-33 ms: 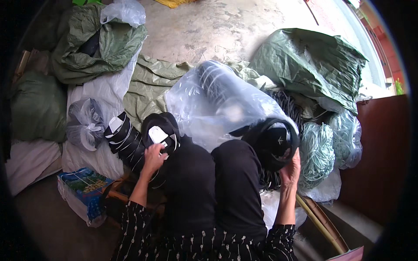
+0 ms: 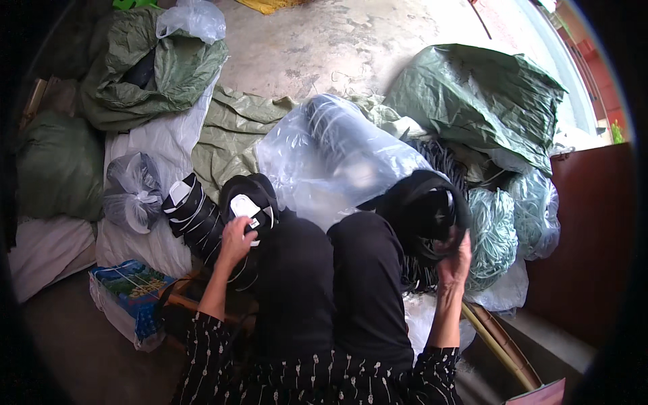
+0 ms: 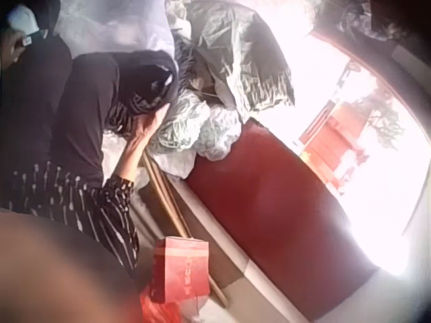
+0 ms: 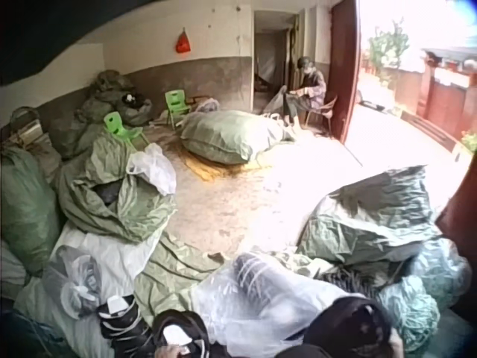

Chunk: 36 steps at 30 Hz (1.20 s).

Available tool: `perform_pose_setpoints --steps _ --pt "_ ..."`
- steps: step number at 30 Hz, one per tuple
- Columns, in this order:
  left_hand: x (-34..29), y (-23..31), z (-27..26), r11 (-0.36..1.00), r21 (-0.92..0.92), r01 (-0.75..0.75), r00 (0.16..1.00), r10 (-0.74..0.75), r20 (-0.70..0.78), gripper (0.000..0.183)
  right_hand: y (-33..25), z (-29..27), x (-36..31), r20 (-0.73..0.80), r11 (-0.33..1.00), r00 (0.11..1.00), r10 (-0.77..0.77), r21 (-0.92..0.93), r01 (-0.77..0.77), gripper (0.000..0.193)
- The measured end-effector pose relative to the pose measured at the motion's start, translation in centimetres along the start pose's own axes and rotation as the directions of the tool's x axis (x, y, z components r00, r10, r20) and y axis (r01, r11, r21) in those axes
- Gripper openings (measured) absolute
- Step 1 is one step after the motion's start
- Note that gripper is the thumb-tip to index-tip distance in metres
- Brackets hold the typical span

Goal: The person is threading laces into a black shoe while sitting in a storage or manufacturing area.

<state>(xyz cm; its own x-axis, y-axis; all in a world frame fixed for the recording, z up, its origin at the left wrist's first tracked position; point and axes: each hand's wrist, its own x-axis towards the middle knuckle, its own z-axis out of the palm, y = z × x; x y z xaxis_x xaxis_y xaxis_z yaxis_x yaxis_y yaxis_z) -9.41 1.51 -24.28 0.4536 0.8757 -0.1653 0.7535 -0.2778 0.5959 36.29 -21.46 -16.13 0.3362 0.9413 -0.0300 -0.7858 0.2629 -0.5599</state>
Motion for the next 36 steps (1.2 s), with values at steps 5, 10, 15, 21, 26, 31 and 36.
perform_pose_setpoints --steps 5,10,15,21,26,31,36 --pt "1.7 10.7 -8.9 0.921 -0.314 -0.228 0.964 0.169 -0.204 0.033 -6.8 7.2 2.2 -0.261 0.944 0.916 -0.306 -0.206 0.257 0.030" --pt "-1.5 19.4 -13.6 0.443 -0.876 -0.188 0.932 0.362 -0.017 0.080 -5.0 11.1 3.7 -0.011 0.993 0.996 -0.091 -0.077 0.090 0.028" --pt "-7.1 20.1 -13.8 0.238 -0.951 0.195 0.869 0.408 0.280 0.087 4.0 13.2 5.9 0.197 0.918 0.898 0.394 -0.028 -0.396 0.027" --pt "-10.9 17.6 -10.2 0.171 -0.977 0.128 0.990 0.036 0.136 0.029 11.6 17.4 10.1 -0.147 0.582 0.971 0.191 -0.779 -0.232 0.027" --pt "-10.7 16.5 -8.6 0.718 -0.659 -0.225 0.963 0.062 -0.261 0.034 9.4 21.4 8.3 -0.074 0.549 0.983 -0.167 -0.835 0.030 0.036" --pt "-13.4 17.0 -6.7 0.863 -0.455 -0.218 0.967 0.130 -0.217 0.039 9.0 21.3 4.8 0.203 0.032 0.973 0.114 -0.979 0.201 0.043" --pt "-14.0 17.0 -5.8 0.862 -0.454 -0.224 0.970 0.151 -0.191 0.043 9.4 20.9 2.7 0.066 -0.190 0.998 -0.009 -0.980 0.063 0.045"
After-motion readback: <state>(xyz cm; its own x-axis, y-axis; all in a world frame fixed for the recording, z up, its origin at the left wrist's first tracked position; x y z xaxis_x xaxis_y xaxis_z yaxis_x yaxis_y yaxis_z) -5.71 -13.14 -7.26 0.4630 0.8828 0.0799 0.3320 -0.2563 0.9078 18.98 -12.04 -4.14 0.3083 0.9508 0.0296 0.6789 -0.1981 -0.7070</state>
